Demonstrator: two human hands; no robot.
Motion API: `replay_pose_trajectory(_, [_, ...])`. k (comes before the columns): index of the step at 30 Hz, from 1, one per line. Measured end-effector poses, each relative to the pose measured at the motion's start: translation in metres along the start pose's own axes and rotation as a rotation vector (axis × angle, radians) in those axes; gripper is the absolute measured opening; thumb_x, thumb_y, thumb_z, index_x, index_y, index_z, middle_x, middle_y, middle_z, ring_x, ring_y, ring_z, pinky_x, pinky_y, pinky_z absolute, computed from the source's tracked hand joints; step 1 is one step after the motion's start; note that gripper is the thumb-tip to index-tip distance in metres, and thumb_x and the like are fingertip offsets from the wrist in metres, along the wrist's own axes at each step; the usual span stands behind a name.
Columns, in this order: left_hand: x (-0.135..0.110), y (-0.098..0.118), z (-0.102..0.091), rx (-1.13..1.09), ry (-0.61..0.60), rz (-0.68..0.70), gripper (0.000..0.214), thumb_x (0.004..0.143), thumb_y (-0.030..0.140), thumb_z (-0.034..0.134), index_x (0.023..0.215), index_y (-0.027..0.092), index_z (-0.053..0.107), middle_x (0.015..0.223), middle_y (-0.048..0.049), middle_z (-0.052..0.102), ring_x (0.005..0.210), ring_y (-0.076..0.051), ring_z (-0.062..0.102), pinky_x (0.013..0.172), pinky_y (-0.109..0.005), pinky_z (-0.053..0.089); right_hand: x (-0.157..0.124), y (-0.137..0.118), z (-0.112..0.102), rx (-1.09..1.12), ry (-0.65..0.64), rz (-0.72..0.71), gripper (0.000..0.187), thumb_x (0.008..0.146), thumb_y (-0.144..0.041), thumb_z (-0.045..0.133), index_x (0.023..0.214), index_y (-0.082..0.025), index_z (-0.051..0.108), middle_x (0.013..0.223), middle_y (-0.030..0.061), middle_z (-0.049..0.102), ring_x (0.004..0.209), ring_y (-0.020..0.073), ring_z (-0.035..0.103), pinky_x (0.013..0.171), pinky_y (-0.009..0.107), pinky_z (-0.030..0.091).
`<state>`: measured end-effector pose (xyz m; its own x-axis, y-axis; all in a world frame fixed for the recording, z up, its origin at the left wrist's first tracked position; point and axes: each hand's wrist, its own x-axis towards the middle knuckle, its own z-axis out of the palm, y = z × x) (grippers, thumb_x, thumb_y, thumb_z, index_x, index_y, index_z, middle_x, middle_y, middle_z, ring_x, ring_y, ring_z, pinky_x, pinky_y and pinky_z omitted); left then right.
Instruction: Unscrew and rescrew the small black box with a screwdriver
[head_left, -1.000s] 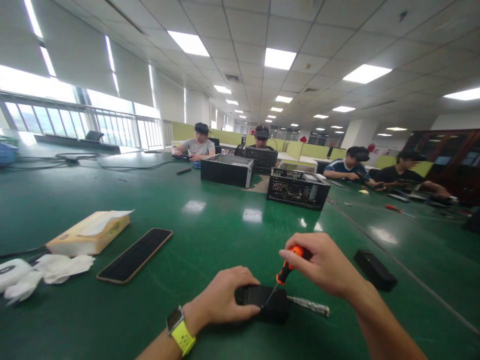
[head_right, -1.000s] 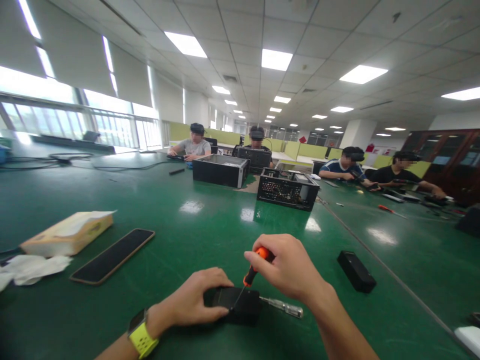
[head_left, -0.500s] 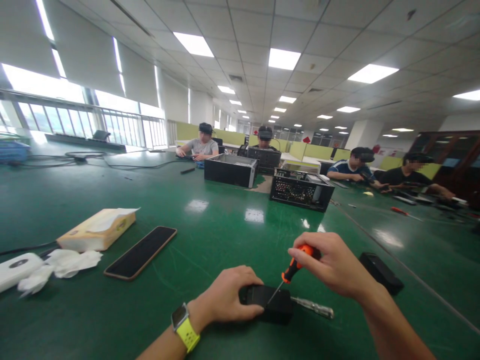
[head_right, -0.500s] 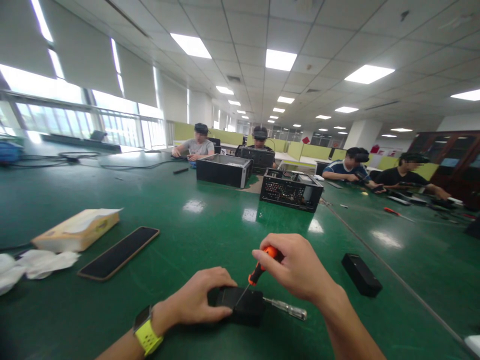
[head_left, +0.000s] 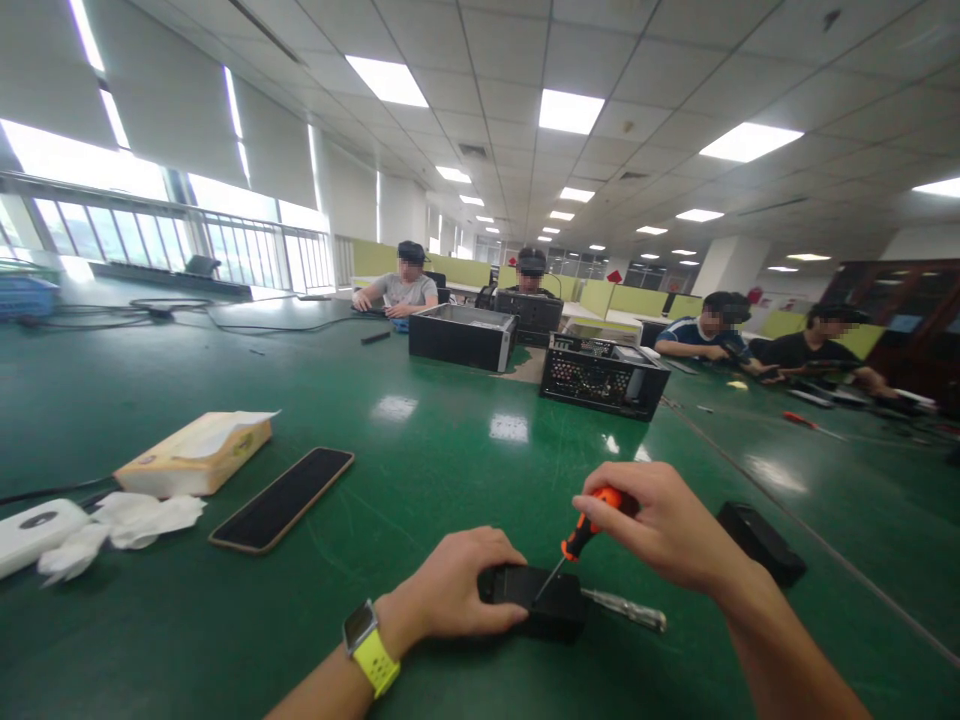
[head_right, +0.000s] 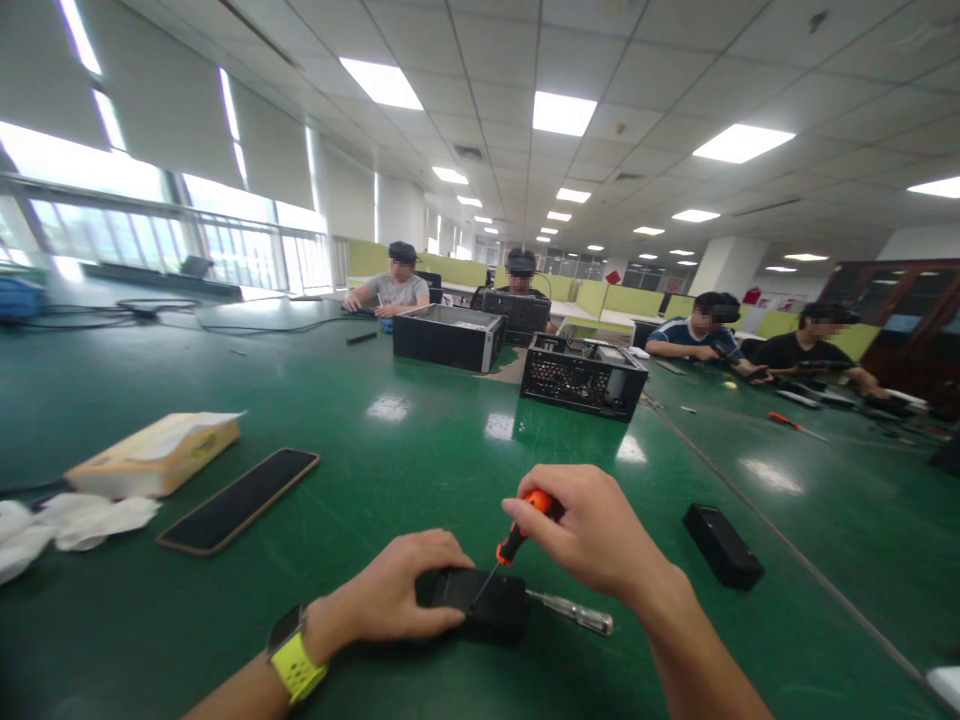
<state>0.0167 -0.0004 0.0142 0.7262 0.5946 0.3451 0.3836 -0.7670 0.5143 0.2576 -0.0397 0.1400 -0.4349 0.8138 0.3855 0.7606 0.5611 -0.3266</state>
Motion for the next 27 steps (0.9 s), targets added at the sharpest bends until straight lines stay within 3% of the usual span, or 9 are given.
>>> replay_pose_trajectory(7, [0.000,0.000,0.000,-0.007,0.003,0.004,0.033,0.078,0.039,0.073,0.107,0.021,0.069,0.096,-0.0037,0.068,0.087,-0.023,0.063,0.079,-0.030,0.048,0.000,-0.002,-0.002,0.008,-0.011,-0.032,0.020,0.091,-0.036,0.059,0.081,-0.021,0.068,0.074,-0.0004,0.068,0.067,0.0144,0.059,0.063,0.027,0.042])
replay_pose_trajectory(10, [0.000,0.000,0.001,-0.009,0.005,0.001,0.034,0.078,0.038,0.073,0.107,0.021,0.069,0.096,-0.0040,0.068,0.087,-0.023,0.063,0.079,-0.030,0.048,-0.003,-0.006,-0.006,0.042,-0.029,-0.065,0.012,0.089,-0.029,0.061,0.094,-0.022,0.068,0.083,-0.0001,0.069,0.073,0.0147,0.061,0.068,0.027,0.044])
replay_pose_trajectory(13, [0.000,0.000,0.001,-0.012,0.005,-0.006,0.034,0.078,0.038,0.073,0.107,0.021,0.069,0.096,-0.0040,0.069,0.087,-0.023,0.063,0.079,-0.030,0.048,-0.007,-0.008,-0.008,0.107,-0.041,-0.096,0.017,0.087,-0.023,0.062,0.102,-0.023,0.067,0.089,-0.0001,0.070,0.076,0.0146,0.062,0.071,0.026,0.046])
replay_pose_trajectory(27, [-0.001,-0.001,0.003,-0.009,-0.001,-0.013,0.035,0.078,0.040,0.074,0.107,0.022,0.069,0.096,-0.0038,0.068,0.087,-0.023,0.062,0.079,-0.030,0.048,-0.007,0.000,-0.012,0.063,-0.055,-0.083,0.012,0.087,-0.027,0.063,0.096,-0.022,0.069,0.085,0.0000,0.071,0.073,0.0148,0.062,0.069,0.027,0.045])
